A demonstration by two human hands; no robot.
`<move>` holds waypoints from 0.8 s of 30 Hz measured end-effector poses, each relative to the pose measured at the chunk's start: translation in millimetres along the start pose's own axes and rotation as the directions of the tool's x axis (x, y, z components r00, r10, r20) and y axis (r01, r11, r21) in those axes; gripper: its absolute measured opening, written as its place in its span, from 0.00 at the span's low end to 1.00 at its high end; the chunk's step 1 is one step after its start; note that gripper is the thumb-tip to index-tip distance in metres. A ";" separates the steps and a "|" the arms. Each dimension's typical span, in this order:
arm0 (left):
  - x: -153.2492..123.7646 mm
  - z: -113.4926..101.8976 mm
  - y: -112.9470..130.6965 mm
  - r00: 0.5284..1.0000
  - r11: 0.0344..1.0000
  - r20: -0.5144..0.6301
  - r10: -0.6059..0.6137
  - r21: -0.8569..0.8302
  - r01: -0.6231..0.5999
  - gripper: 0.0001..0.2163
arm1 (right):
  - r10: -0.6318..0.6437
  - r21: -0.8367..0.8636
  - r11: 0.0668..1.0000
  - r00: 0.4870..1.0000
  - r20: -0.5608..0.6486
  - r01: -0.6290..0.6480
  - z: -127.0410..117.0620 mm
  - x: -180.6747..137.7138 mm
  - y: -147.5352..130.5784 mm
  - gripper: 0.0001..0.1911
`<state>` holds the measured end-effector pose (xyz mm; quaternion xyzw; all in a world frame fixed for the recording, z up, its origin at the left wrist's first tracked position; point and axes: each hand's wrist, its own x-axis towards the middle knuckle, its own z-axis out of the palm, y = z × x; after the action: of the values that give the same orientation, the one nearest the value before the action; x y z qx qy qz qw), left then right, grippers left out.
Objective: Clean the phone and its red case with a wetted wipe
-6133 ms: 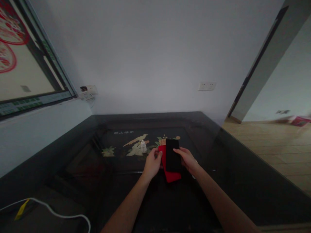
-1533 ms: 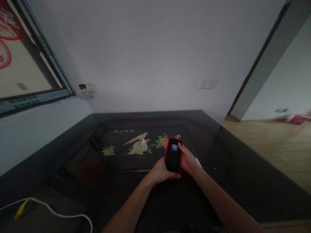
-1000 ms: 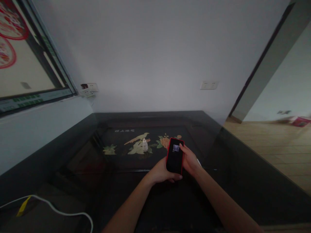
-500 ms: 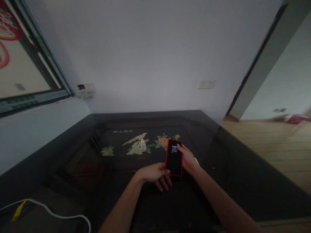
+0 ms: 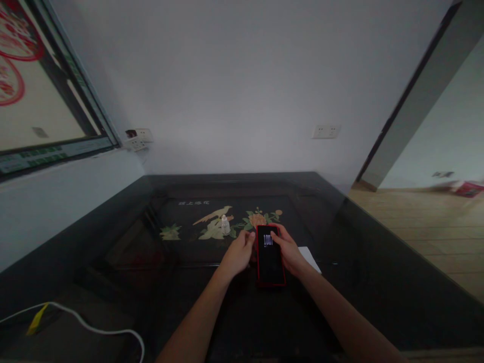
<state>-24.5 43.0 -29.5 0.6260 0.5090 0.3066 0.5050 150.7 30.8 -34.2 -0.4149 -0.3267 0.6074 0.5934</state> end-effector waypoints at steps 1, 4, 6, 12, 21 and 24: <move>0.3 -0.1 -1.0 0.999 1.000 -0.038 0.025 0.016 -0.024 0.22 | 0.007 0.000 1.000 1.000 0.010 -0.007 0.7 -0.2 1.7 0.25; -0.2 -0.8 -2.0 0.995 0.994 -0.064 0.080 0.085 -0.075 0.20 | 0.014 -0.005 1.000 0.999 0.030 -0.014 1.8 -0.5 5.7 0.26; -1.4 -1.1 -0.9 0.991 0.982 -0.080 0.110 0.161 -0.096 0.18 | 0.013 -0.016 1.000 0.999 0.038 -0.012 1.5 -0.3 7.9 0.26; -3.7 -0.7 5.4 0.983 0.919 -0.108 0.146 0.383 -0.094 0.13 | 0.011 -0.041 0.999 0.999 0.032 -0.010 -1.9 3.5 13.3 0.28; 2.7 2.5 -2.3 0.981 0.938 -0.112 0.156 0.327 -0.111 0.15 | -0.005 -0.289 0.957 0.996 0.093 0.032 -17.3 17.9 2.7 0.23; 4.1 2.8 -5.1 0.984 0.951 -0.109 0.142 0.291 -0.105 0.14 | -0.057 -0.487 0.869 0.995 0.079 0.089 -23.9 21.1 1.0 0.21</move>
<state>-22.5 45.8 -35.7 0.7018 0.5388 0.3011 0.3558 172.6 49.4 -48.0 -0.5200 -0.5035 0.4945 0.4811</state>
